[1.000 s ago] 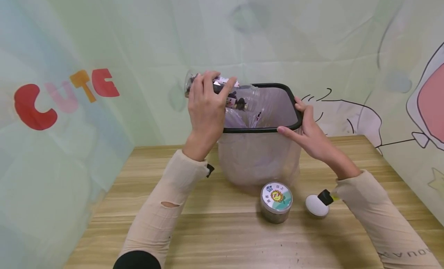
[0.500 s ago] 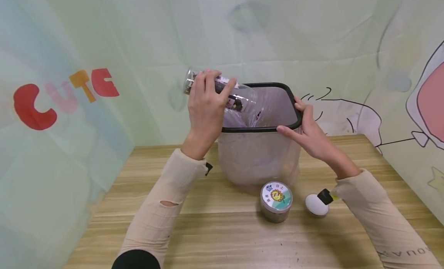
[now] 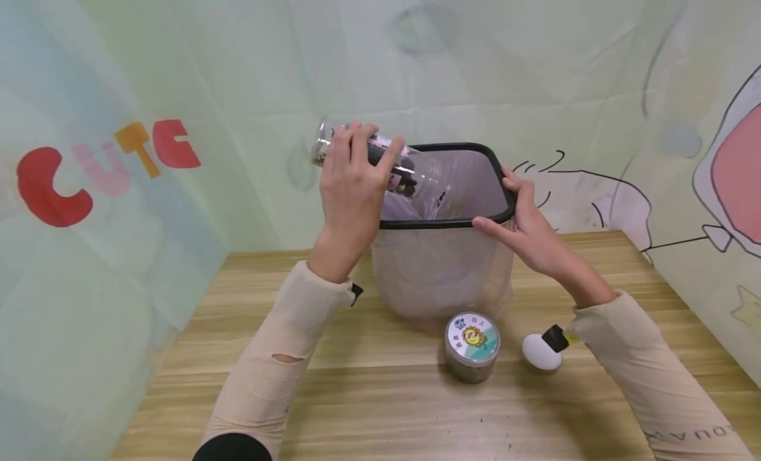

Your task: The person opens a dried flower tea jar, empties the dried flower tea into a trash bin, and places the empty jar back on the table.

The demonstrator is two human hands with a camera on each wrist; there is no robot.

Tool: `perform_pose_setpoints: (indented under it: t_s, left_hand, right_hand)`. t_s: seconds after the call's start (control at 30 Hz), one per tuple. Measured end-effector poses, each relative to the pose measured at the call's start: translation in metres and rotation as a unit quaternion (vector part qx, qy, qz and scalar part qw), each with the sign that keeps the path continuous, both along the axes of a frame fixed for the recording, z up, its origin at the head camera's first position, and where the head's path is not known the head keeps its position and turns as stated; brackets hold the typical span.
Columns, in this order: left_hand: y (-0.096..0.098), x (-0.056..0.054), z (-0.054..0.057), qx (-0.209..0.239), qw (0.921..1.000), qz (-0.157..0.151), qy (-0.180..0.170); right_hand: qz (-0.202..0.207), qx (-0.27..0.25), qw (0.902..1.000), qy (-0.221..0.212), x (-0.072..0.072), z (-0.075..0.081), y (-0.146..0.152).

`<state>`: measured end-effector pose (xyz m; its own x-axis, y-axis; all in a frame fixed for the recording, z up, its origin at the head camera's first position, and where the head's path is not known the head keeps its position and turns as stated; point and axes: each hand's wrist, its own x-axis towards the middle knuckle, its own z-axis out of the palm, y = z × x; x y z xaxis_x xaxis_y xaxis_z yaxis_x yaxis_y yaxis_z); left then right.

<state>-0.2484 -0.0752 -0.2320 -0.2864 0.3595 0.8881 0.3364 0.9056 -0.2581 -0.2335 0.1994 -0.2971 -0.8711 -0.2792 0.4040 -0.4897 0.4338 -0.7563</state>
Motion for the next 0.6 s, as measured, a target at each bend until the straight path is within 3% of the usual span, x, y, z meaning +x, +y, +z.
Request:
perform_pose_setpoints:
  t_s: [0.37, 0.6]
  left_hand:
    - [0.0000, 0.0008, 0.0000, -0.022, 0.9994, 0.016, 0.023]
    - [-0.0021, 0.0009, 0.0011, -0.018, 0.9996, 0.018, 0.009]
  right_hand:
    - [0.001, 0.003, 1.0000, -0.002, -0.0005, -0.0020, -0.0003]
    - [0.002, 0.002, 1.0000, 0.000, -0.0004, -0.0017, -0.0005]
